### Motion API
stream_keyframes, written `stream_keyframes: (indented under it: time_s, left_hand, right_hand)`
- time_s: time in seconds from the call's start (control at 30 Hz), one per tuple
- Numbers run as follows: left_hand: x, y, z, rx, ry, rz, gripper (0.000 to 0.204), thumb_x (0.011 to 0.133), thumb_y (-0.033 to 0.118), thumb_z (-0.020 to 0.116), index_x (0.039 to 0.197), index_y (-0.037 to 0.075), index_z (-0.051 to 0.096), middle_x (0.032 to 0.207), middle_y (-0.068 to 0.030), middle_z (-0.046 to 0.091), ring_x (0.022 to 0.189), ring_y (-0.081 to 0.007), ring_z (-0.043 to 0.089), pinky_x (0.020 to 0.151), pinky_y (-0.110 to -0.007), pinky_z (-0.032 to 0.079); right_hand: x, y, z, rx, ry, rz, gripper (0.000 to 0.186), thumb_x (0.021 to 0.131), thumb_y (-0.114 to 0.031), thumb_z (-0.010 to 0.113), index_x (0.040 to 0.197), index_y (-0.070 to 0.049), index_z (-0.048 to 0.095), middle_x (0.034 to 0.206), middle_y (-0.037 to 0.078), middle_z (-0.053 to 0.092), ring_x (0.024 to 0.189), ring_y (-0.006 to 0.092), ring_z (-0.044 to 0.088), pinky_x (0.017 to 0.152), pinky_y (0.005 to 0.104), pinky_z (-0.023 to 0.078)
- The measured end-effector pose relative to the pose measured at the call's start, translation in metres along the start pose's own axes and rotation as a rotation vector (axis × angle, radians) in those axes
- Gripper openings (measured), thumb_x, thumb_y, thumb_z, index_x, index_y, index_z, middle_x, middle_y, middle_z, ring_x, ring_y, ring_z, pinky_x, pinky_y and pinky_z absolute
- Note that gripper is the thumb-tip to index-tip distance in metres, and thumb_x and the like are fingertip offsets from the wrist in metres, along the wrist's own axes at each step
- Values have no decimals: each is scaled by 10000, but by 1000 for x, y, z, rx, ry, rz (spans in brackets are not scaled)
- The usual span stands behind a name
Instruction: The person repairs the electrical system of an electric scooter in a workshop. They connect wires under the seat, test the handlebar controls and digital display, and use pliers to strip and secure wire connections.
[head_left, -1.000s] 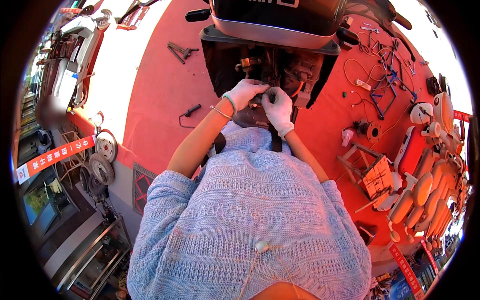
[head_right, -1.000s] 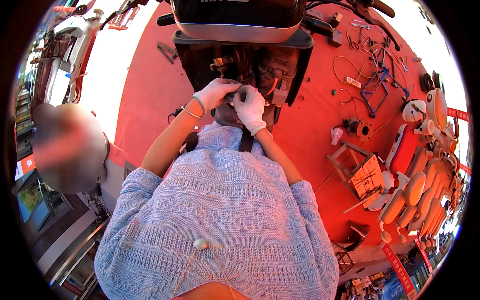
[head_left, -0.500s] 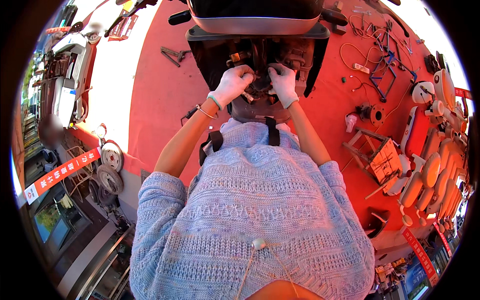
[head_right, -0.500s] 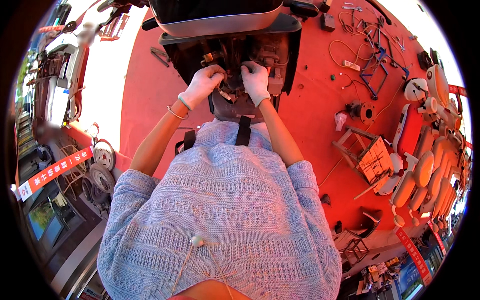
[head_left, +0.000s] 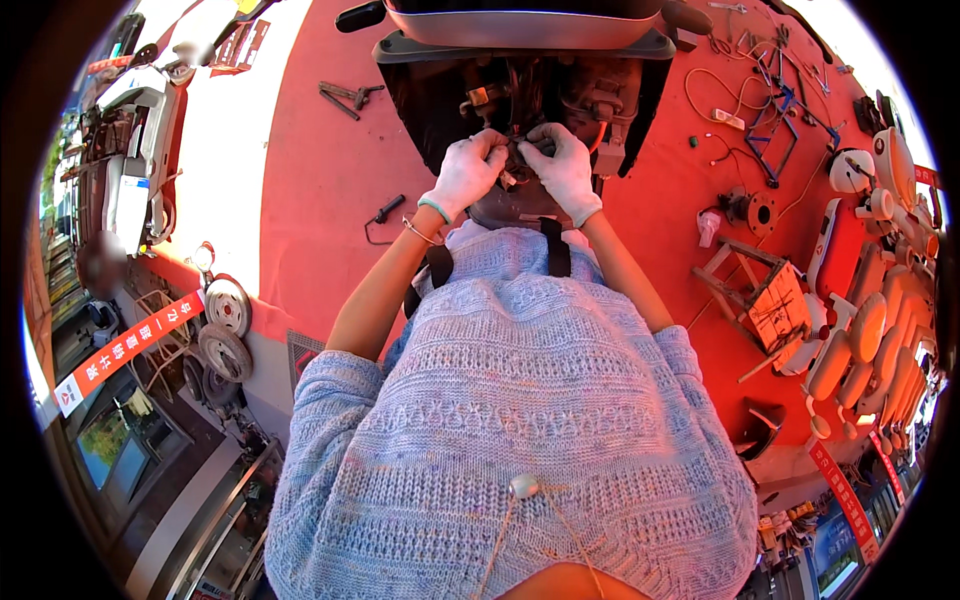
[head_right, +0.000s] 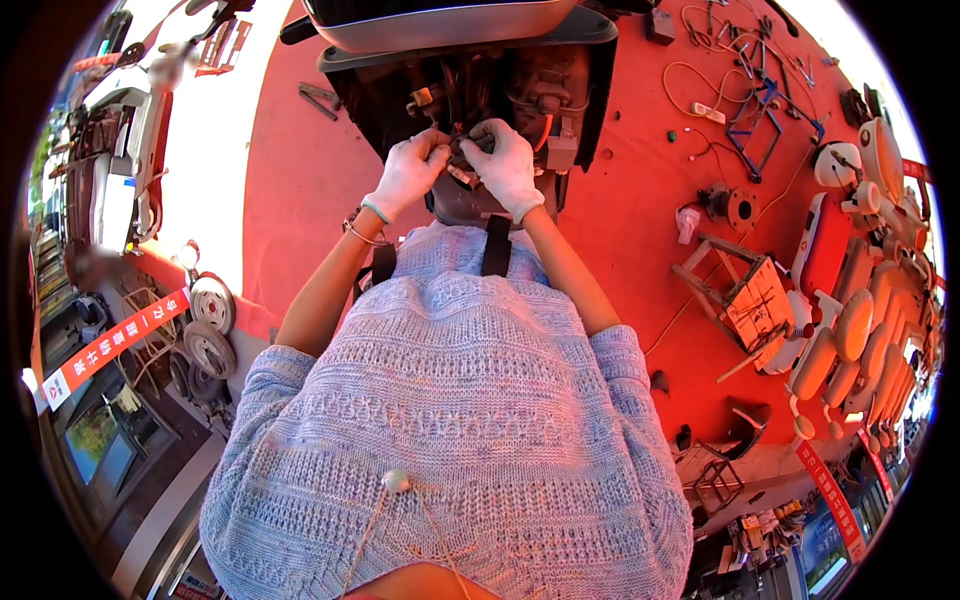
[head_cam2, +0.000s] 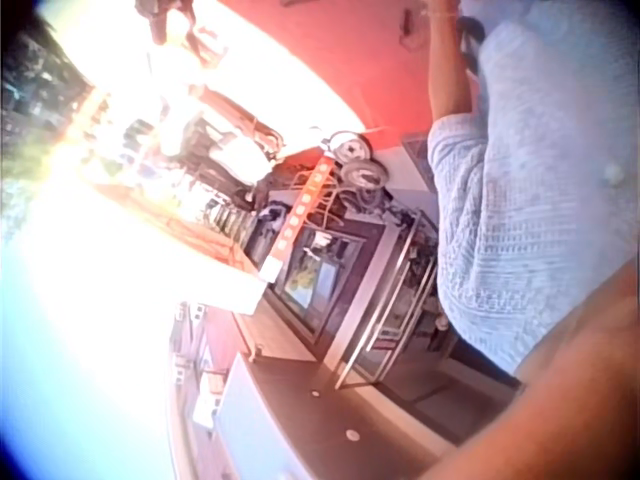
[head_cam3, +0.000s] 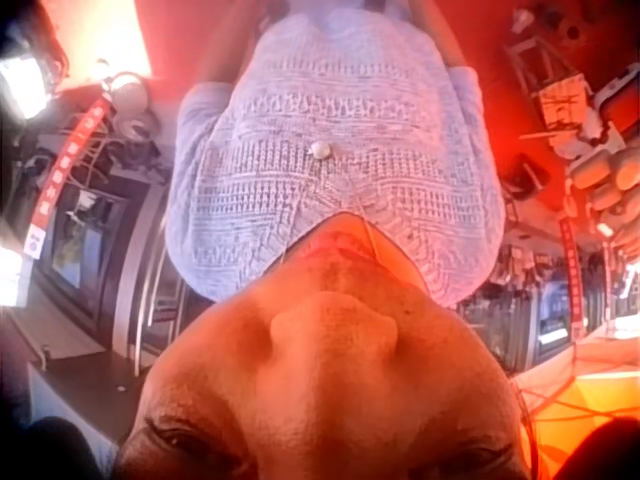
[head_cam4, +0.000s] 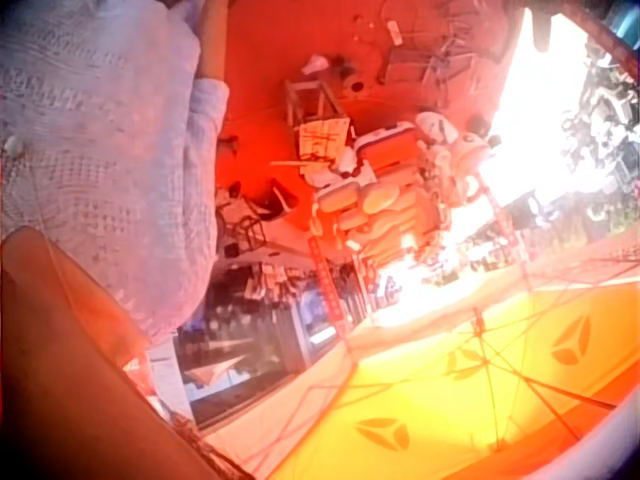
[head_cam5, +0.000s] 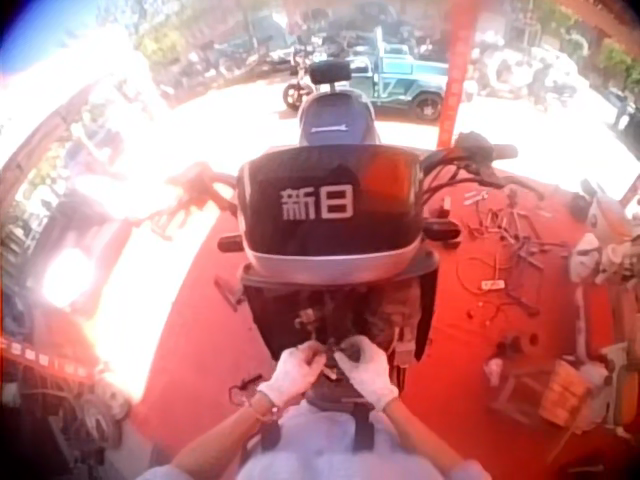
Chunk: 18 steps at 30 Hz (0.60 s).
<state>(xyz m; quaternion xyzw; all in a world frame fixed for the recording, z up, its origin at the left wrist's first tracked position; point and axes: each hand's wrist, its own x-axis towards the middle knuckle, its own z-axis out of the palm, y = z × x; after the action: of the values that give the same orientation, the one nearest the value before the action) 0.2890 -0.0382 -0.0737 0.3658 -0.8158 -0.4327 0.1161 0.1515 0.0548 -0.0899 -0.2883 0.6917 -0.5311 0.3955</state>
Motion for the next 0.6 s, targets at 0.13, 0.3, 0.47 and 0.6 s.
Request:
stream_keyframes:
  time_s: [0.13, 0.3, 0.47, 0.6]
  left_hand:
    - [0, 6, -3, -66, -4, -33, 232, 850, 186, 520, 942, -11, 601, 704, -149, 622, 653, -242, 626, 619, -334, 479]
    - [7, 15, -8, -207, -57, -116, 234, 852, 178, 521, 954, -19, 595, 713, -115, 629, 641, -184, 622, 611, -305, 474]
    - [11, 18, -10, -25, 4, 71, 207, 842, 171, 522, 938, 5, 601, 724, -149, 625, 670, -265, 625, 618, -350, 477]
    - [8, 10, -8, 169, 43, 224, 150, 829, 150, 532, 897, 32, 595, 734, -172, 615, 704, -337, 606, 627, -408, 474]
  right_hand:
    - [-6, 3, 4, -53, 28, -62, 196, 771, -139, 667, 883, 9, 607, 733, 86, 660, 661, 132, 637, 622, 263, 500]
    - [5, 9, 8, 68, 64, 8, 198, 778, -159, 664, 874, 7, 613, 736, 85, 661, 655, 129, 634, 612, 263, 494]
    - [11, 12, 20, -41, 180, 60, 223, 780, -209, 664, 861, -7, 614, 728, 111, 654, 641, 196, 636, 615, 303, 492]
    - [6, 13, 27, -204, 282, 30, 243, 779, -240, 663, 857, -16, 610, 720, 119, 647, 650, 232, 637, 622, 322, 492]
